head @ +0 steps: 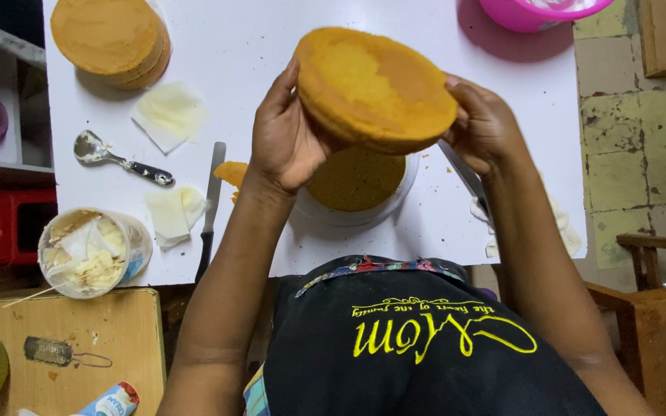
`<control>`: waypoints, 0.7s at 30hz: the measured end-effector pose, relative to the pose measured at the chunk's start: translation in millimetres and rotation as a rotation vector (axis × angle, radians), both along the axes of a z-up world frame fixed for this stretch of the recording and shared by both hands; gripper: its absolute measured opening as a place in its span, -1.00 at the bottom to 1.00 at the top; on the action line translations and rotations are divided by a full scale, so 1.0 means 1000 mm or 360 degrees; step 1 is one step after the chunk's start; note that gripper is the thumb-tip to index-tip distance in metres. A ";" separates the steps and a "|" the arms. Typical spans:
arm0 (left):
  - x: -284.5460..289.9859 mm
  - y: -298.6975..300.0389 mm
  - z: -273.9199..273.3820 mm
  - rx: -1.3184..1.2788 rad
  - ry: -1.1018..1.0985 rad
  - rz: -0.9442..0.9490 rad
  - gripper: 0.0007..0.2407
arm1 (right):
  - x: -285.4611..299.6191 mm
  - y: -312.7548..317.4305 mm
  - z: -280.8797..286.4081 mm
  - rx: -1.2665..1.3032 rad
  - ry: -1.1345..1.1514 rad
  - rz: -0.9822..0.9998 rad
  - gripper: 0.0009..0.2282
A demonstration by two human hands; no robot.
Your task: Trimming and stacking cake layers on a rotating stand
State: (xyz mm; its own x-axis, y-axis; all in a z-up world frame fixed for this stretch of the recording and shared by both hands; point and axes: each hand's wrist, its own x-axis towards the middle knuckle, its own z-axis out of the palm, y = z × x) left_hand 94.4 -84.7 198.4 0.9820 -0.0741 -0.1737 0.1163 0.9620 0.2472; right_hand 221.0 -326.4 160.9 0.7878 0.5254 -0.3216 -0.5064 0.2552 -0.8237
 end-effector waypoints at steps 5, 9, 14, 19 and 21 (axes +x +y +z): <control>-0.019 0.002 0.076 0.0483 -0.0138 -0.0010 -0.62 | -0.020 -0.003 0.096 0.0018 -0.0065 -0.0099 -0.58; -0.036 -0.001 0.111 0.0641 -0.0006 0.0122 -0.58 | -0.032 -0.005 0.126 -0.0010 -0.0277 -0.0135 -0.54; -0.045 -0.007 0.118 0.0577 0.0021 0.0188 -0.52 | -0.037 -0.003 0.132 -0.0020 -0.0322 -0.0126 -0.55; -0.051 -0.008 0.122 0.0570 0.0014 0.0175 -0.47 | -0.036 -0.002 0.126 0.0025 -0.0322 -0.0045 -0.58; -0.052 -0.009 0.121 0.0558 0.0059 0.0195 -0.44 | -0.037 -0.001 0.126 -0.0026 -0.0327 -0.0093 -0.56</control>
State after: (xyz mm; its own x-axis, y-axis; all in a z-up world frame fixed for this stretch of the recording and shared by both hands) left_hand 42.2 -93.4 319.0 0.9724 0.1141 -0.2034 0.0205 0.8269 0.5620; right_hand 183.7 -327.6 287.0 0.8668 0.4726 -0.1590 -0.3119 0.2650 -0.9124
